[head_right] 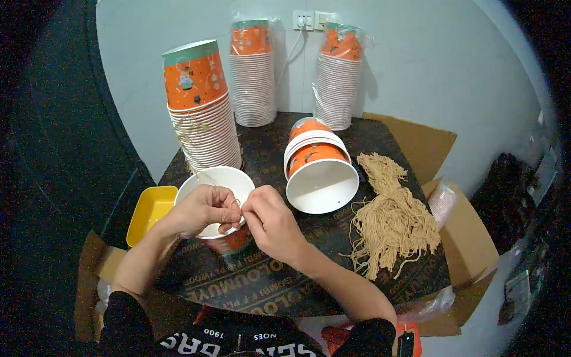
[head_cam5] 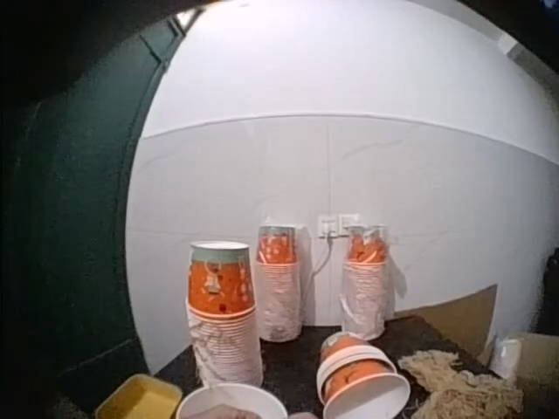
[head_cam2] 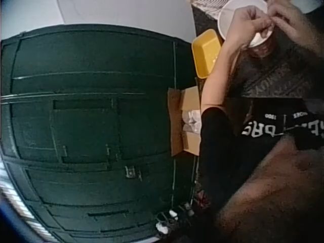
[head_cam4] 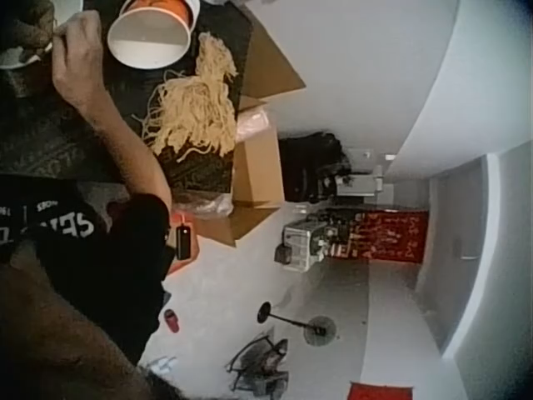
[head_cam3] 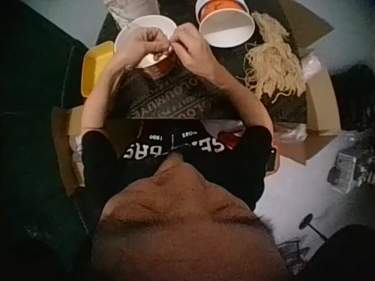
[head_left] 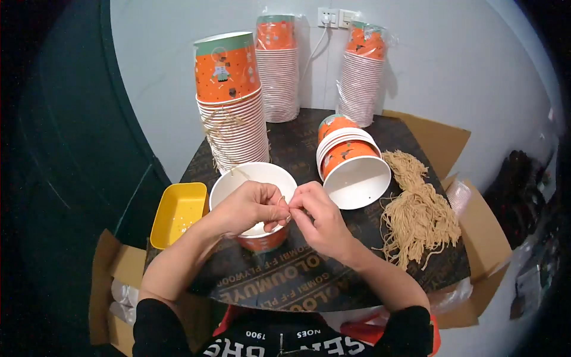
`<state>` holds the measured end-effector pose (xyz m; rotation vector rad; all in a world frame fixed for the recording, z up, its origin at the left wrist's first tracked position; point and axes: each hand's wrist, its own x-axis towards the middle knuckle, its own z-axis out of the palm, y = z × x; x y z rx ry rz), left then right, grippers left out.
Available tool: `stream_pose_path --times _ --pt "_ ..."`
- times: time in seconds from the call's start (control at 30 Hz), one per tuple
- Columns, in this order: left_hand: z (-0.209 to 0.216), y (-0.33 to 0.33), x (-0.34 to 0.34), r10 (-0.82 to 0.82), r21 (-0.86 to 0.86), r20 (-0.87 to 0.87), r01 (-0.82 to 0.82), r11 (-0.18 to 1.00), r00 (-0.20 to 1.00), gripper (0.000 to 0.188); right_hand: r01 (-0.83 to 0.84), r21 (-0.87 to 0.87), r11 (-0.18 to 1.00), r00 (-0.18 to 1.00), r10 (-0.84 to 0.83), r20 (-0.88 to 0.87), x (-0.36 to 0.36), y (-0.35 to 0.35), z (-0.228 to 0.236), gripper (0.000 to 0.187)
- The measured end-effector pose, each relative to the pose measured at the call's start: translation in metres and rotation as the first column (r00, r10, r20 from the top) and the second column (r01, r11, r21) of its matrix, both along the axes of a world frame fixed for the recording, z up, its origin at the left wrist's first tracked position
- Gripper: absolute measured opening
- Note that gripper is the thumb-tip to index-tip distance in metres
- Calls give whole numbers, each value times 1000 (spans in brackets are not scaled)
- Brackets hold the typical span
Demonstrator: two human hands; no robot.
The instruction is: Tie rubber bands around paper cups and stack them.
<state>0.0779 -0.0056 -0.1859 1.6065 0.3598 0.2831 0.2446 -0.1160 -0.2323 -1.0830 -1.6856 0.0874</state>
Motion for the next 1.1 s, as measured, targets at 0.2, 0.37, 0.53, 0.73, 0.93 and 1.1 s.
stream_pose_path --times 0.2,0.37,0.53,0.73,0.93,1.1 --pt "-1 1 0 47 -59 -18 -48 997 999 9 78 37 996 997 -78 -3 -5 -6 1 6" --pt "-1 2 -2 51 -118 6 -50 992 999 9 1 129 992 998 -9 66 -10 -10 -4 8" --pt "3 -4 -2 40 17 -35 -40 999 999 10 80 180 980 992 -96 83 2 0 -5 12" --pt "-11 -10 -3 132 139 42 -137 981 990 12 134 124 983 975 -154 163 -1 4 -10 10" --pt "-12 -27 -3 233 782 195 -294 549 953 16 114 84 990 982 -125 140 -2 7 -13 10" --pt "-14 -35 -2 169 836 317 -359 416 933 20 109 22 994 982 -111 152 -3 6 -10 9"
